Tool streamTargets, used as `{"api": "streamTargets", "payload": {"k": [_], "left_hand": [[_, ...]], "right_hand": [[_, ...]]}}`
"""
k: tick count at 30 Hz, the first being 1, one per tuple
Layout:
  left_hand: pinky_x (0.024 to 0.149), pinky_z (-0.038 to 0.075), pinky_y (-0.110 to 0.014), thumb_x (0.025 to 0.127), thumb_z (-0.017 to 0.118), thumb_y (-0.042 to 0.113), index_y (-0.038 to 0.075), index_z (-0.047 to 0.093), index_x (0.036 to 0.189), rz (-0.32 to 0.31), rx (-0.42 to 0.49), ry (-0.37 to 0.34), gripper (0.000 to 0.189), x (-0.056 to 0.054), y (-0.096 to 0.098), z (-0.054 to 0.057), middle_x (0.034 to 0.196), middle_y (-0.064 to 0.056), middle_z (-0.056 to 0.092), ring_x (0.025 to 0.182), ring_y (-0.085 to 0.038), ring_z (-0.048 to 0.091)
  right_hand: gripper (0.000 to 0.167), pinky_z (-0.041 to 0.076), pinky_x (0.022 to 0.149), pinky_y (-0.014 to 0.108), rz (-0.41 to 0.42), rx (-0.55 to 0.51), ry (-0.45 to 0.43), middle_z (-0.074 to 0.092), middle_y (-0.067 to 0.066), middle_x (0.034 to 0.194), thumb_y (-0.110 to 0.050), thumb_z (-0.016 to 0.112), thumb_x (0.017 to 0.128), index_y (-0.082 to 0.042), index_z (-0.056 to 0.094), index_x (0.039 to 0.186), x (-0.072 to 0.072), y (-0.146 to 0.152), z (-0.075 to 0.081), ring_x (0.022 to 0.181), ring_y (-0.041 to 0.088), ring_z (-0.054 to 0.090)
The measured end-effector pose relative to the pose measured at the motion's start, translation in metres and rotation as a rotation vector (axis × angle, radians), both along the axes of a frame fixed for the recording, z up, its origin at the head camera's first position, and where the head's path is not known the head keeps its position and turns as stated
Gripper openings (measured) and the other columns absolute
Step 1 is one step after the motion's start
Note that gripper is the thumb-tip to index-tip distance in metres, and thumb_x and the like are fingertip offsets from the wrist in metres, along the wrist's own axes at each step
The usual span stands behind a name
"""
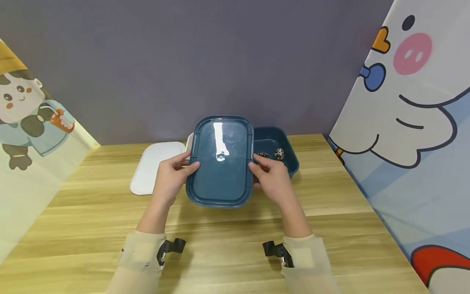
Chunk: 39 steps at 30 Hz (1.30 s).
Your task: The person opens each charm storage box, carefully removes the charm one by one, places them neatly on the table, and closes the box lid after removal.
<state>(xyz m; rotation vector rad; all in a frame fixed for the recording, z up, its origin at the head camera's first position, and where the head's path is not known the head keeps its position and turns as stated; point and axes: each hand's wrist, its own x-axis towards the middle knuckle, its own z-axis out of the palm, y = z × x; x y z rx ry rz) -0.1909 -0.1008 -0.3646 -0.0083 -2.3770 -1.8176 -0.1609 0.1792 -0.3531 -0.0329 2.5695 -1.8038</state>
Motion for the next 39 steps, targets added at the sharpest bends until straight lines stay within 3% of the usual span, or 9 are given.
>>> {"api": "streamTargets", "payload": {"k": [3,7,13,18,24,31,36,39], "left_hand": [[0.084,0.067,-0.034,0.097,0.081,0.022,0.013,0.065,0.148,-0.008,-0.028,-0.009,0.054,-0.001,-0.007,0.001,0.120,-0.020,0.077,0.099,-0.025,0.077],[0.084,0.067,-0.033,0.098,0.079,0.025,0.014,0.063,0.149,-0.007,-0.068,-0.024,0.055,-0.002,-0.016,0.002,0.123,-0.019,0.077,0.102,-0.025,0.076],[0.075,0.066,-0.027,0.100,0.077,0.026,0.014,0.062,0.151,0.007,-0.127,-0.029,0.054,-0.007,-0.036,0.006,0.120,-0.021,0.076,0.086,-0.010,0.073],[0.075,0.064,-0.023,0.101,0.075,0.028,0.012,0.059,0.152,0.008,-0.200,-0.075,0.056,-0.006,-0.063,0.013,0.124,-0.023,0.074,0.090,-0.009,0.071],[0.074,0.058,-0.016,0.103,0.073,0.033,0.010,0.056,0.155,0.011,-0.335,-0.114,0.060,0.002,-0.107,0.018,0.132,-0.026,0.071,0.106,-0.023,0.069],[0.074,0.053,-0.012,0.104,0.069,0.042,0.011,0.052,0.158,0.015,-0.420,-0.133,0.065,0.011,-0.147,0.015,0.140,-0.030,0.067,0.125,-0.038,0.067],[0.069,0.051,-0.010,0.105,0.068,0.043,0.008,0.051,0.158,0.045,-0.484,-0.134,0.066,0.016,-0.172,0.012,0.140,-0.033,0.065,0.123,-0.040,0.066],[0.067,0.051,-0.010,0.105,0.068,0.043,0.006,0.051,0.158,0.060,-0.502,-0.145,0.067,0.020,-0.184,0.010,0.141,-0.035,0.064,0.116,-0.033,0.068]], "right_hand": [[0.054,0.066,0.075,0.028,0.042,0.012,-0.024,0.071,0.023,0.126,-0.025,0.063,0.109,-0.015,0.048,0.161,-0.002,-0.003,0.000,0.089,0.011,0.073],[0.056,0.066,0.075,0.029,0.079,0.074,-0.030,0.074,0.020,0.120,-0.024,0.062,0.110,-0.013,0.045,0.162,-0.006,-0.008,0.001,0.085,0.014,0.074],[0.056,0.066,0.074,0.031,0.136,0.152,0.009,0.076,0.017,0.114,-0.020,0.062,0.109,-0.010,0.045,0.162,-0.015,-0.030,0.003,0.079,0.020,0.077],[0.062,0.066,0.069,0.031,0.219,0.171,0.015,0.073,0.018,0.115,-0.012,0.064,0.107,-0.001,0.039,0.162,-0.021,-0.058,0.004,0.076,0.024,0.076],[0.066,0.066,0.065,0.029,0.341,0.137,-0.003,0.070,0.017,0.105,-0.004,0.065,0.105,0.005,0.034,0.163,-0.025,-0.099,0.004,0.072,0.023,0.076],[0.068,0.065,0.063,0.027,0.399,0.193,-0.047,0.071,0.011,0.102,-0.005,0.068,0.103,0.002,0.036,0.163,-0.027,-0.135,0.004,0.070,0.021,0.076],[0.073,0.065,0.063,0.026,0.446,0.212,-0.069,0.069,0.008,0.101,-0.006,0.070,0.103,-0.001,0.032,0.165,-0.028,-0.157,0.006,0.067,0.017,0.074],[0.074,0.063,0.060,0.023,0.468,0.219,-0.073,0.068,0.006,0.100,-0.007,0.070,0.103,-0.001,0.031,0.166,-0.028,-0.168,0.005,0.067,0.018,0.074]]}}
